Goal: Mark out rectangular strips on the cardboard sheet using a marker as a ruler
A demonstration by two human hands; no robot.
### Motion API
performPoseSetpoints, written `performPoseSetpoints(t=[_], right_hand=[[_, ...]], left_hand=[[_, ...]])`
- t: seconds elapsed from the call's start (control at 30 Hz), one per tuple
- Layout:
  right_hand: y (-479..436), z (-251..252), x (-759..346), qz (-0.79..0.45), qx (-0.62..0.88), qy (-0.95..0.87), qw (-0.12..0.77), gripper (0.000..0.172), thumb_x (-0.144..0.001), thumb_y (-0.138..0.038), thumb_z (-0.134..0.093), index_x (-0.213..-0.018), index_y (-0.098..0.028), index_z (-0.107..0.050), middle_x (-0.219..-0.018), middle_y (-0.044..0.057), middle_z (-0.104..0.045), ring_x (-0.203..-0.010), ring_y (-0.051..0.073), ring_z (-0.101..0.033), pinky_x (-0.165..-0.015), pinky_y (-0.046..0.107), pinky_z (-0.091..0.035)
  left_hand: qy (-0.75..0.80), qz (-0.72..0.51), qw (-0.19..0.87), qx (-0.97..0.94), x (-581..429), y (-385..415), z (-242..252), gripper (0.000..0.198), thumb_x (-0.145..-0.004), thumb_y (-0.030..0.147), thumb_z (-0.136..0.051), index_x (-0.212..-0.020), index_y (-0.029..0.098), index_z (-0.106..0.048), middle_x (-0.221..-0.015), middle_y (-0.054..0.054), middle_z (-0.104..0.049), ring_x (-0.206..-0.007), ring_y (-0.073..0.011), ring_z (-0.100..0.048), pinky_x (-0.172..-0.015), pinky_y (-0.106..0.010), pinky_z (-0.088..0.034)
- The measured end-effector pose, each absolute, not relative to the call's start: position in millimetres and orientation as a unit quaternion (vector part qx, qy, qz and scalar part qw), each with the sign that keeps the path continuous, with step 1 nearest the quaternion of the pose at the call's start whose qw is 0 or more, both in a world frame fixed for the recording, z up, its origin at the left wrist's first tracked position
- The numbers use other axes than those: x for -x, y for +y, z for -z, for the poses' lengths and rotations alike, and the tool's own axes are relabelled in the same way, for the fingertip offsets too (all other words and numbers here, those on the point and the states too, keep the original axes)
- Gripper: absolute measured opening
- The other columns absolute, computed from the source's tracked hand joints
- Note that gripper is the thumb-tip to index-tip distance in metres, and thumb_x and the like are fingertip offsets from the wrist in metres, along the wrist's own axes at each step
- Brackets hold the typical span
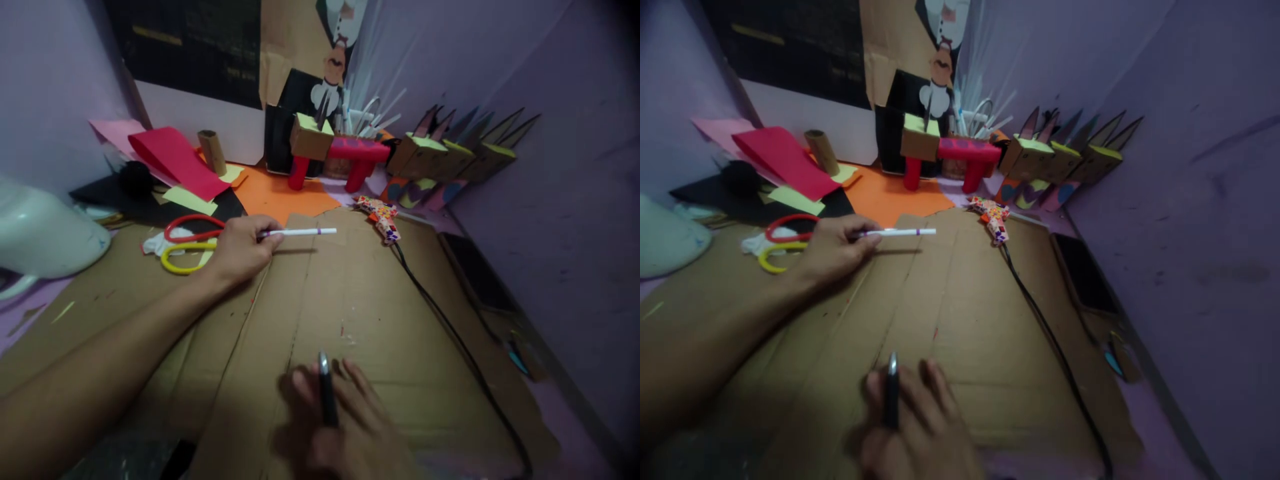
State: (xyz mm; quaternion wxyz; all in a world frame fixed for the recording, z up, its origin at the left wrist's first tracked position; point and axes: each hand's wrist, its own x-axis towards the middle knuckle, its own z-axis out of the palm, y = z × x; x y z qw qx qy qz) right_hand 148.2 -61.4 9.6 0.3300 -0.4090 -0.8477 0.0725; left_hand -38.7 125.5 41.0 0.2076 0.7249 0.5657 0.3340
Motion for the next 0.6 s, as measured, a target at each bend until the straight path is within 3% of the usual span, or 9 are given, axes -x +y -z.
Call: performPoseSetpoints(t=[0.07, 0.13, 0.27, 0.33, 0.43, 0.6], right_hand=[[-73.0, 1.0, -138.3, -0.006, 0.371, -0.861, 0.347, 0.018, -0.095, -0.028, -0.047, -0.103, -0.024, -0.063, -0.104, -0.004, -0.075, -0.104, 0.012, -0.065, -0.118, 0.031, -0.020], [-75.8, 4.6, -136.8, 0.023, 0.356, -0.862, 0.360, 0.019, -0.096, -0.025, -0.046, -0.092, -0.023, -0.064, -0.104, -0.003, -0.075, -0.107, 0.012, -0.063, -0.119, 0.035, -0.014], [-69.2, -1.9, -152.5, -0.039, 0.367, -0.866, 0.339, 0.005, -0.089, -0.022, -0.058, -0.085, -0.025, -0.059, -0.105, 0.002, -0.074, -0.104, 0.017, -0.066, -0.110, 0.043, -0.035], [-63.2, -3.6, -161.1, -0.113, 0.408, -0.834, 0.353, 0.014, -0.081, -0.025, -0.069, -0.088, -0.026, -0.056, -0.104, 0.003, -0.075, -0.101, 0.022, -0.068, -0.101, 0.049, -0.044], [-54.4, -3.1, -168.7, -0.179, 0.456, -0.778, 0.394, 0.030, -0.071, -0.027, -0.078, -0.085, -0.028, -0.052, -0.097, 0.003, -0.075, -0.094, 0.028, -0.069, -0.093, 0.055, -0.046], [-51.9, -8.3, -174.7, -0.122, 0.547, -0.655, 0.507, 0.021, -0.079, -0.014, -0.065, -0.078, -0.028, -0.050, -0.083, 0.000, -0.075, -0.078, 0.023, -0.071, -0.076, 0.044, -0.055]], left_hand=[[0.559, -0.342, 0.206, -0.727, 36.9, 122.9, -40.5, 0.019, -0.075, 0.030, -0.056, -0.081, 0.018, -0.069, -0.071, -0.002, -0.067, -0.066, -0.0164, -0.058, -0.061, -0.028, -0.041], [0.550, -0.352, 0.207, -0.729, 36.3, 119.9, -41.1, 0.021, -0.075, 0.031, -0.056, -0.083, 0.017, -0.069, -0.073, -0.003, -0.067, -0.068, -0.0162, -0.058, -0.063, -0.028, -0.042], [0.527, -0.372, 0.210, -0.735, 36.5, 112.2, -45.8, 0.022, -0.076, 0.030, -0.055, -0.085, 0.015, -0.069, -0.073, -0.002, -0.066, -0.067, -0.0142, -0.057, -0.063, -0.026, -0.043], [0.512, -0.378, 0.211, -0.742, 36.4, 105.6, -49.6, 0.019, -0.076, 0.029, -0.056, -0.082, 0.015, -0.068, -0.072, -0.001, -0.064, -0.065, -0.0128, -0.055, -0.061, -0.025, -0.042], [0.472, -0.369, 0.224, -0.768, 37.9, 89.1, -53.6, 0.015, -0.075, 0.027, -0.057, -0.076, 0.017, -0.068, -0.071, 0.000, -0.062, -0.066, -0.0128, -0.054, -0.061, -0.025, -0.041], [0.419, -0.310, 0.304, -0.798, 48.2, 48.7, -46.5, 0.015, -0.079, 0.025, -0.056, -0.077, 0.022, -0.071, -0.075, 0.000, -0.062, -0.068, -0.0124, -0.056, -0.059, -0.025, -0.042]])
